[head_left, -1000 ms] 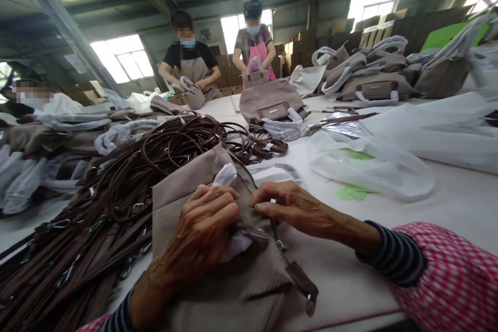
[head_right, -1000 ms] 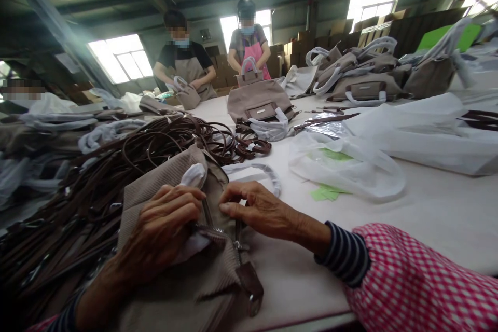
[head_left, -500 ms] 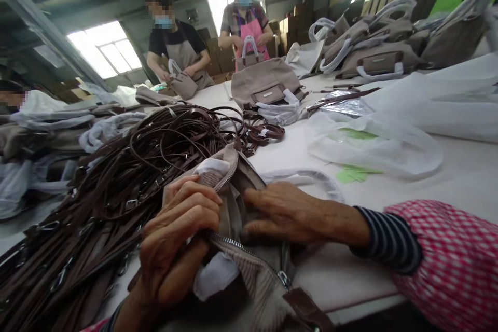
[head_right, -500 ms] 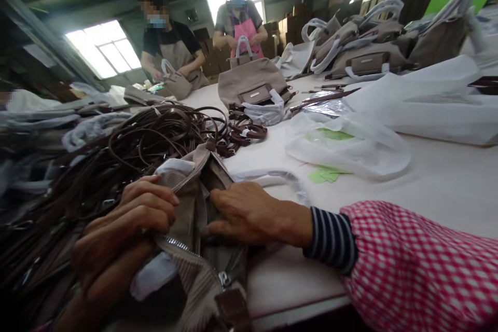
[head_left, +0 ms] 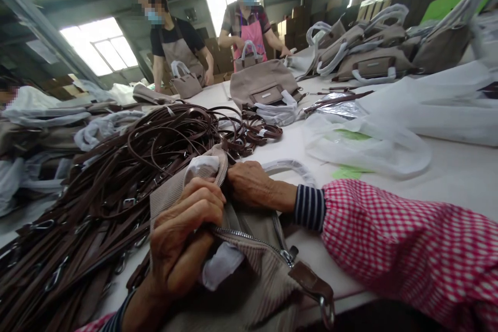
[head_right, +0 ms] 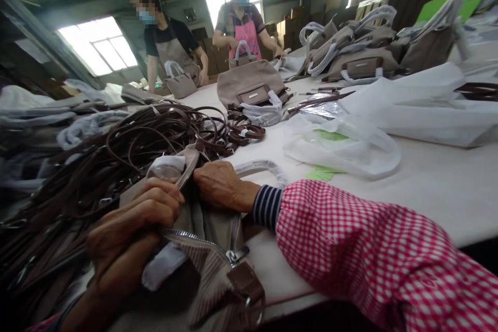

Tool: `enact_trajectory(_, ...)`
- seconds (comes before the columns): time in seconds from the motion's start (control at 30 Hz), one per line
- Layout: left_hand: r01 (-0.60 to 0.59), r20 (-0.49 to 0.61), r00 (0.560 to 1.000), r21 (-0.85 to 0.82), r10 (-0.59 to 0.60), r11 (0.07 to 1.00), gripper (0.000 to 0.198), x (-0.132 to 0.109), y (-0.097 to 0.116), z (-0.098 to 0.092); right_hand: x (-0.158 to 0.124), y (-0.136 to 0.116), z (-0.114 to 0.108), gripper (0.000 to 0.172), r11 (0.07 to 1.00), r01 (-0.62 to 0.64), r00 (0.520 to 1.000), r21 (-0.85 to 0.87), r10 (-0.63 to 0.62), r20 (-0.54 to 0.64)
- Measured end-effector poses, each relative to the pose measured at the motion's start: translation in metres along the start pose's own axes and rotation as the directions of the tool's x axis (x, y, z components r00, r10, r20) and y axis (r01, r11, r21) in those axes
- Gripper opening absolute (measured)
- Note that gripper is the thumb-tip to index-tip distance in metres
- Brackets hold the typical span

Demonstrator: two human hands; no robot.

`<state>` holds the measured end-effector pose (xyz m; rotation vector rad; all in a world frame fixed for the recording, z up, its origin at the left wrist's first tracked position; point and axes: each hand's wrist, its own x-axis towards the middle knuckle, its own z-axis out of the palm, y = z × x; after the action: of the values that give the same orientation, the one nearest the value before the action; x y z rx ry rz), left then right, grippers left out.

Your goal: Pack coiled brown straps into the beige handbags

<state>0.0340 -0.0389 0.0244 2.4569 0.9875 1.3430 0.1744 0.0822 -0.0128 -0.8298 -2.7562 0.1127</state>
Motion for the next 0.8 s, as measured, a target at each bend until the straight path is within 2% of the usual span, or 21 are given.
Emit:
enact_trajectory(0.1,-0.021,0.005,1.0,0.01,0.021,1.0,0.021,0.0,0.001,0.001,0.006,-0.006,0.003,0.023,0.996,-0.08,0.996,0.029,0.081,-0.032)
enact_trajectory(0.37,-0.074,-0.005,0.997,0.032,0.074,0.997,0.016,-0.004,0.0,0.001,0.015,-0.017,0.012,0.029,1.0,-0.015,0.994,-0.013,0.014,-0.106)
enact_trajectory(0.6,-0.097,-0.033,0.995,0.0,0.097,0.995,0.017,-0.004,0.001,0.0,0.015,-0.01,0.008,0.025,1.0,-0.006,0.999,0.011,0.006,-0.046)
enact_trajectory(0.8,-0.086,-0.038,0.996,0.014,0.086,0.996,0.016,-0.004,0.001,0.0,0.018,-0.007,0.011,0.025,0.999,0.02,0.996,-0.028,-0.022,-0.088)
